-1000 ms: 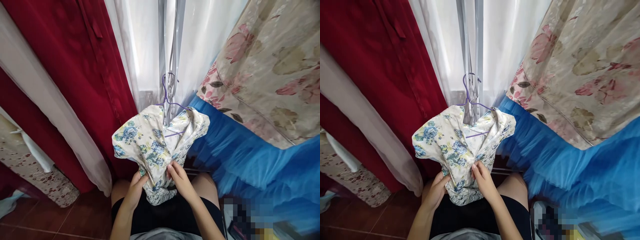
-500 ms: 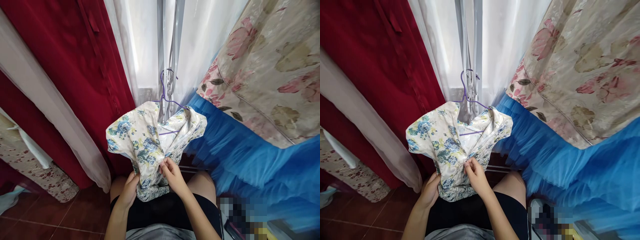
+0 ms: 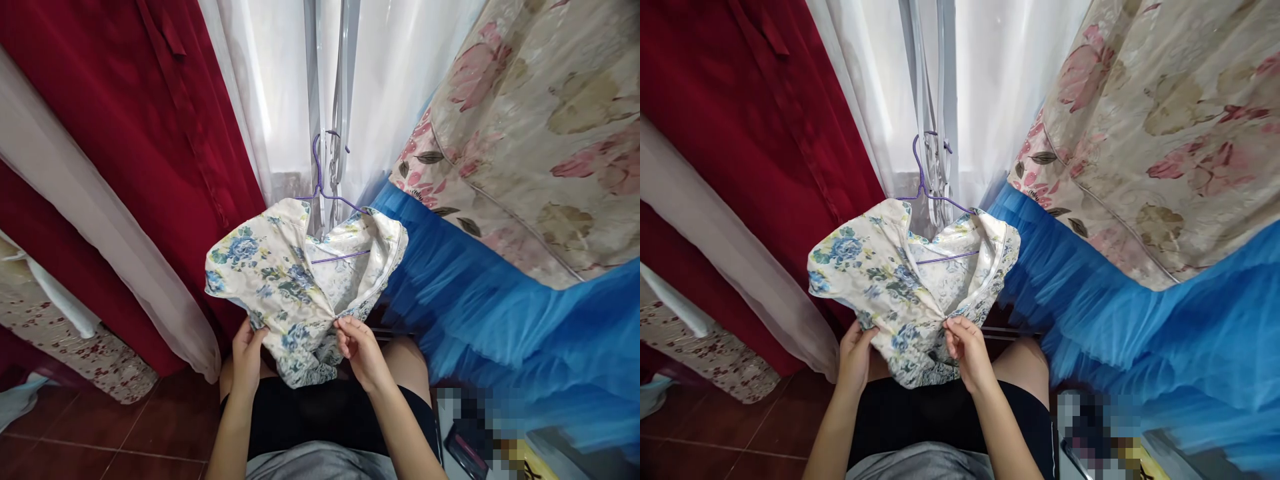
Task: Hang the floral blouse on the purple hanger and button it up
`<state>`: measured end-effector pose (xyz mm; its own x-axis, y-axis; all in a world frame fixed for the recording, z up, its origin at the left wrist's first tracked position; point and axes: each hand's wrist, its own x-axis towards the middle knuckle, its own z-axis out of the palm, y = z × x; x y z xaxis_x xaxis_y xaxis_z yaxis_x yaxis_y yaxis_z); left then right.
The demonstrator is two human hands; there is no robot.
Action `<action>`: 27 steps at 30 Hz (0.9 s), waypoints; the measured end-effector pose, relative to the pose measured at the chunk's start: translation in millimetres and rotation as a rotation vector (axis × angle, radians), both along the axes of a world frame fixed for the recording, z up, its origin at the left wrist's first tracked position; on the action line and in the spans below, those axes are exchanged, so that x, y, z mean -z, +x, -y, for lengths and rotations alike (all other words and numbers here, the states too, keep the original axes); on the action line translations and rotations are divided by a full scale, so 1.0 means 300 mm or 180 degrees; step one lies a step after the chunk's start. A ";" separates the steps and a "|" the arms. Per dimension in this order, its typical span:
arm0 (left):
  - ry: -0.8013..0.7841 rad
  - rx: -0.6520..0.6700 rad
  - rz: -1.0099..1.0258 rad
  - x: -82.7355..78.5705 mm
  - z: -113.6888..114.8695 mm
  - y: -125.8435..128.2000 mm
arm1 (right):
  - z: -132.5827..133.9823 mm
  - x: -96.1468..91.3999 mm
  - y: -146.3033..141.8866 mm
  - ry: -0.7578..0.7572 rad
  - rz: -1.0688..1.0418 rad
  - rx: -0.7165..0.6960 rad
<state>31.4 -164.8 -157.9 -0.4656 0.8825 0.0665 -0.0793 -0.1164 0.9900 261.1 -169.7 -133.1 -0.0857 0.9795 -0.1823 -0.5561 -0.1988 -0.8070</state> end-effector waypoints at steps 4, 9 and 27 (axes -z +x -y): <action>0.0624 -0.0962 -0.0997 0.011 -0.020 0.027 | 0.014 0.000 0.020 -0.0047 0.0121 0.0241; 0.0839 0.0693 -0.1885 0.005 0.025 0.209 | 0.037 -0.012 -0.035 0.0176 0.0526 0.0008; 0.0526 0.1864 -0.2412 -0.067 -0.015 0.277 | -0.268 -0.588 -0.068 0.1345 0.0256 0.0557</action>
